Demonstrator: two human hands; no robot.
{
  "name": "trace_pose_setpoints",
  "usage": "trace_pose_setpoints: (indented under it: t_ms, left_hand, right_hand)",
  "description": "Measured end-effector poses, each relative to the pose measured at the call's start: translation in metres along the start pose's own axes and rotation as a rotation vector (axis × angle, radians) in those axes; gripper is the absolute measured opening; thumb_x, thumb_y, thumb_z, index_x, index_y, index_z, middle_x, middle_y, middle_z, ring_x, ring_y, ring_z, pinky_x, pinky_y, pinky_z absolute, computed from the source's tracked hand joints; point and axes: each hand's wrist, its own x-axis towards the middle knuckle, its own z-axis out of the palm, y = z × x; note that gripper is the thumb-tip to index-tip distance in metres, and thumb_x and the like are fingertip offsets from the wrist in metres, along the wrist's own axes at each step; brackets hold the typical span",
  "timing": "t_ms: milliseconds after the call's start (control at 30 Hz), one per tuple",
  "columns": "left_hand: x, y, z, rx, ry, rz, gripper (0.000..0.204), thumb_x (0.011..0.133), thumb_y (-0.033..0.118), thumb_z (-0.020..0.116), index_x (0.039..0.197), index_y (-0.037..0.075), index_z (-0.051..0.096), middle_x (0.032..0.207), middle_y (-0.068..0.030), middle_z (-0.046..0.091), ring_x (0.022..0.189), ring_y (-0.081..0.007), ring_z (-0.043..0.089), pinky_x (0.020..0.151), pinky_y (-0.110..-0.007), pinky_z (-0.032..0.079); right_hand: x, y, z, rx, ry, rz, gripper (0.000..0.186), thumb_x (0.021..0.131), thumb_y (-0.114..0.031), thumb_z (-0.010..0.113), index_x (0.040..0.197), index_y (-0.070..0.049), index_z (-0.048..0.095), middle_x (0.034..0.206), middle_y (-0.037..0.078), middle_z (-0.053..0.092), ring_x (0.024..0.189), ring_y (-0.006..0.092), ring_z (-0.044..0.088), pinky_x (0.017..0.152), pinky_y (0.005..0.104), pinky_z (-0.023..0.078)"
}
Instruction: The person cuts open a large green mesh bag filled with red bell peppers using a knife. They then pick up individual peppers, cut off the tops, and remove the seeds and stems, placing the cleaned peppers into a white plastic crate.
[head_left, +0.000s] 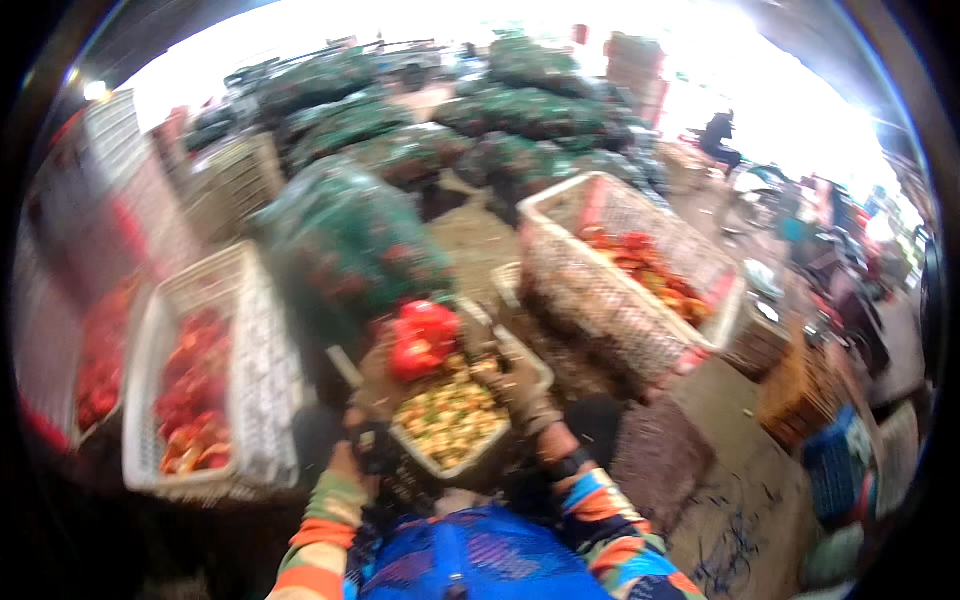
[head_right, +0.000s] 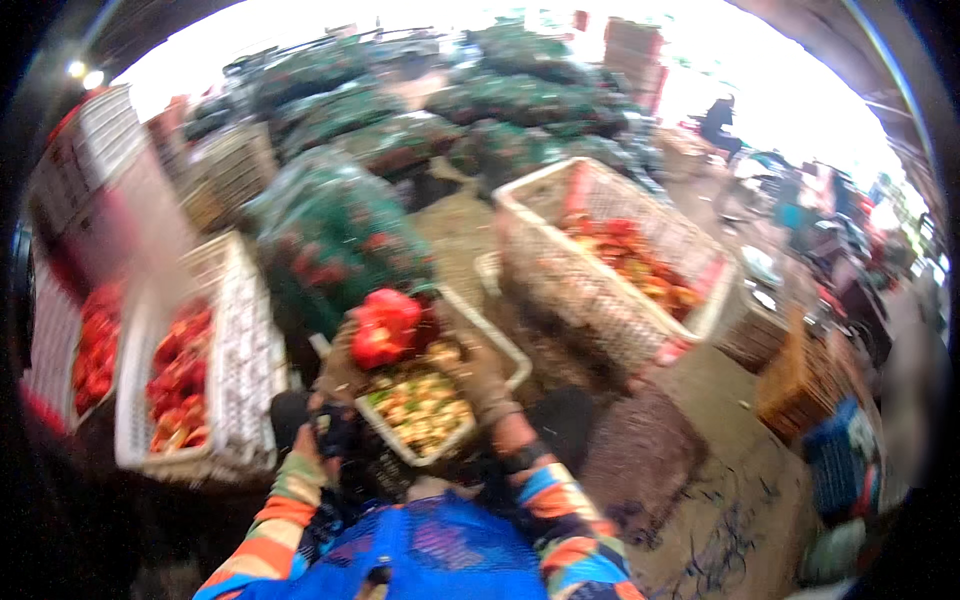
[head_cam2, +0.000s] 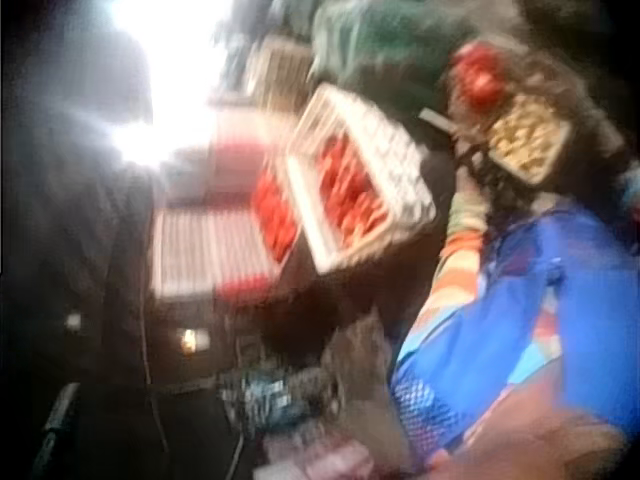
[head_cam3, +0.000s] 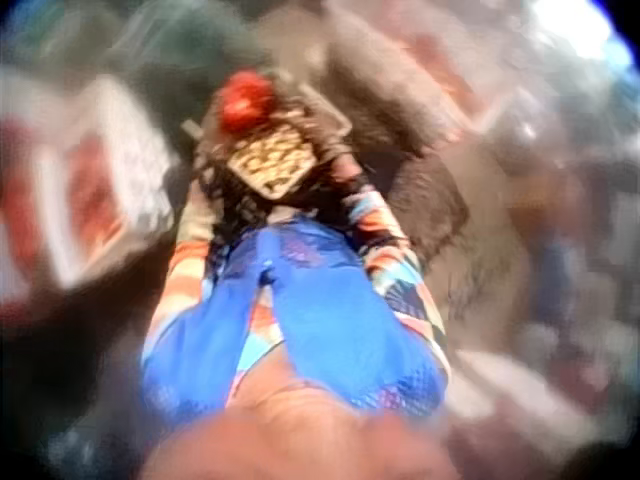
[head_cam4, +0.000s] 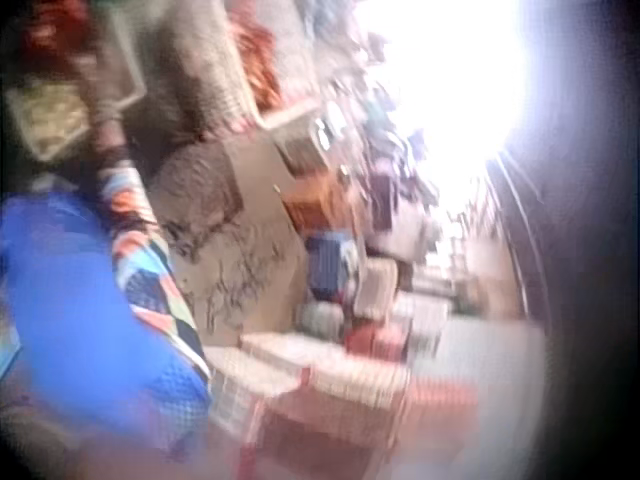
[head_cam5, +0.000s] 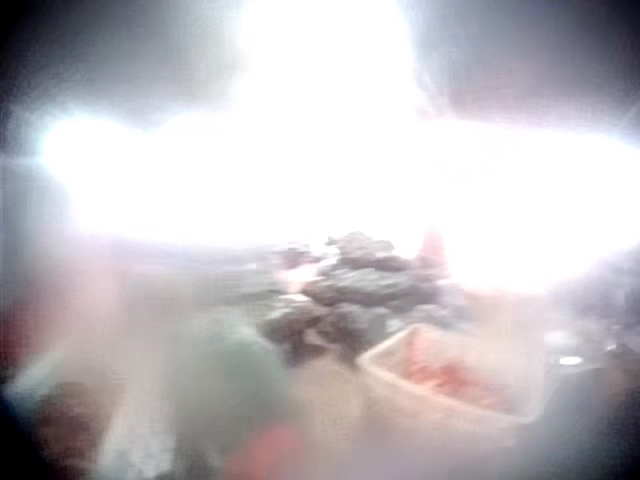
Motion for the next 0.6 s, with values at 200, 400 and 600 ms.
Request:
trace_pose_setpoints:
  t_ms: [200,400,600]
  left_hand:
    - [-0.021,0.043,0.038,0.492,0.038,-0.015,0.039,0.086,0.035,0.057,0.103,0.000,0.058,0.085,-0.0022,0.059,0.072,-0.0082,0.054,0.067,-0.023,0.044]
    - [-0.050,0.050,0.054,0.102,-0.203,-0.030,0.057,0.078,0.042,0.065,0.113,-0.001,0.052,0.100,-0.0069,0.059,0.088,-0.0149,0.057,0.076,-0.029,0.047]
    - [-0.066,0.074,0.057,0.193,-0.091,0.144,0.037,0.085,0.041,0.057,0.096,0.006,0.058,0.074,0.0052,0.052,0.061,-0.0031,0.045,0.052,-0.020,0.038]
  right_hand:
    - [0.016,-0.046,0.030,-0.092,-0.076,-0.217,0.034,0.075,-0.013,0.071,0.102,0.000,0.055,0.092,0.004,0.061,0.076,0.0081,0.056,0.067,0.0229,0.047]
    - [0.022,-0.042,0.024,0.222,-0.383,0.181,0.022,0.078,-0.009,0.064,0.097,0.001,0.057,0.085,0.006,0.061,0.076,0.0144,0.060,0.066,0.0280,0.051]
    - [0.005,-0.049,0.059,0.562,-0.235,0.070,0.033,0.086,-0.023,0.057,0.108,0.002,0.052,0.101,0.010,0.061,0.087,0.0184,0.059,0.074,0.0297,0.049]
